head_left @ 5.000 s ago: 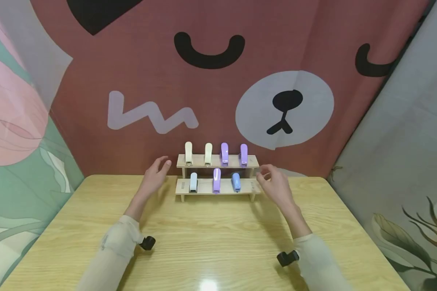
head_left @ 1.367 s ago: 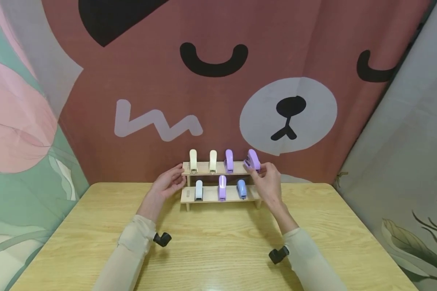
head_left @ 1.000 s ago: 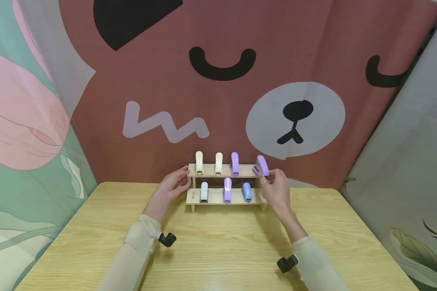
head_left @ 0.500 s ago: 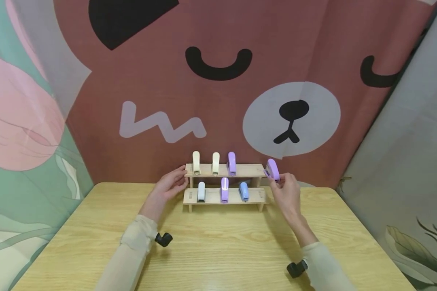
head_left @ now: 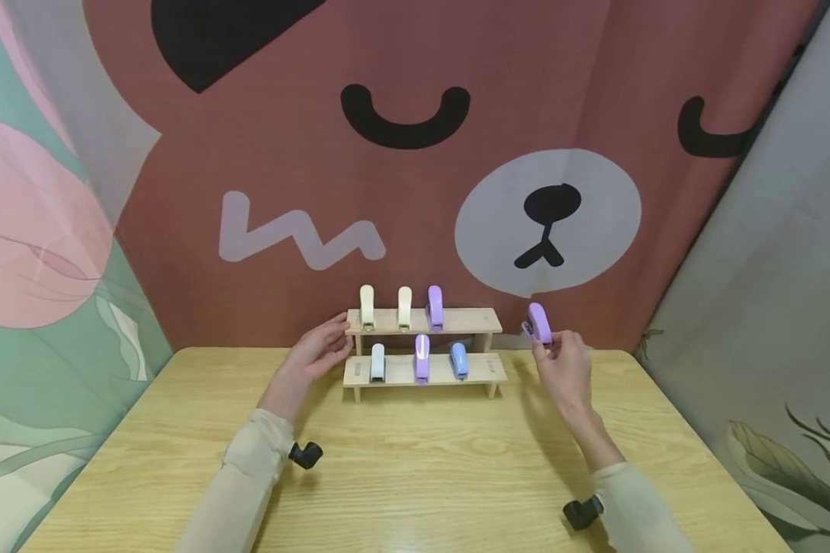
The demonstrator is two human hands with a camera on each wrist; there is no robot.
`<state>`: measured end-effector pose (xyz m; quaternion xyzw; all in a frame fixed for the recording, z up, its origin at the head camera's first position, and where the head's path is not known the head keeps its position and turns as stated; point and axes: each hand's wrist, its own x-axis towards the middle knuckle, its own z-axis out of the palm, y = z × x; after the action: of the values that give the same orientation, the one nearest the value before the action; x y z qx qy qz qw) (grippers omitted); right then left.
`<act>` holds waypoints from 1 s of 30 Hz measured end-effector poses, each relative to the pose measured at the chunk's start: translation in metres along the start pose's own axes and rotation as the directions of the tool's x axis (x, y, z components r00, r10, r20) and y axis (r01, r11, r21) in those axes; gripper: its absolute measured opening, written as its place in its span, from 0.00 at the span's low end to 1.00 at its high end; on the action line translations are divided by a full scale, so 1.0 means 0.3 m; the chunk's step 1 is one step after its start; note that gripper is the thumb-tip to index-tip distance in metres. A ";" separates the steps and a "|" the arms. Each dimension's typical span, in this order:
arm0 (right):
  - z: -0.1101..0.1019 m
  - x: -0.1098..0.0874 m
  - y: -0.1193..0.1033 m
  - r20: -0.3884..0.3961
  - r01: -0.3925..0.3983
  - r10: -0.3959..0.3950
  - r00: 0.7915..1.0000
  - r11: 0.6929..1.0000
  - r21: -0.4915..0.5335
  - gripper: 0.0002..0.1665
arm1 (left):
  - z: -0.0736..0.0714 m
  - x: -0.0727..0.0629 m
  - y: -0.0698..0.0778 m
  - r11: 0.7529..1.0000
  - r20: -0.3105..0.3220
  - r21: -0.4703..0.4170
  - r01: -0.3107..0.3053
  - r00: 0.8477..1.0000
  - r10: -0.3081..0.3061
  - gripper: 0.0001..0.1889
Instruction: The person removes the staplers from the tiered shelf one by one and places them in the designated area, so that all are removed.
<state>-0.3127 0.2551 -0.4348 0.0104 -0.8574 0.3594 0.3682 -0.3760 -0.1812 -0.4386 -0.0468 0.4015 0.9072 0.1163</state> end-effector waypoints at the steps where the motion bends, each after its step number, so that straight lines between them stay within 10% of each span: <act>1: -0.003 0.002 0.002 -0.006 0.005 -0.005 1.000 1.000 -0.002 0.15 | -0.001 -0.001 0.000 1.000 0.005 -0.001 0.002 1.000 -0.002 0.28; 30: -0.056 0.033 0.129 -0.073 -0.103 0.102 0.992 0.994 -0.019 0.14 | 0.007 -0.006 0.003 1.000 0.015 -0.005 0.006 1.000 -0.006 0.28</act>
<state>-0.3203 0.2968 -0.4439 -0.0507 -0.8471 0.3681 0.3798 -0.3746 -0.1806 -0.4361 -0.0415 0.3982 0.9082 0.1219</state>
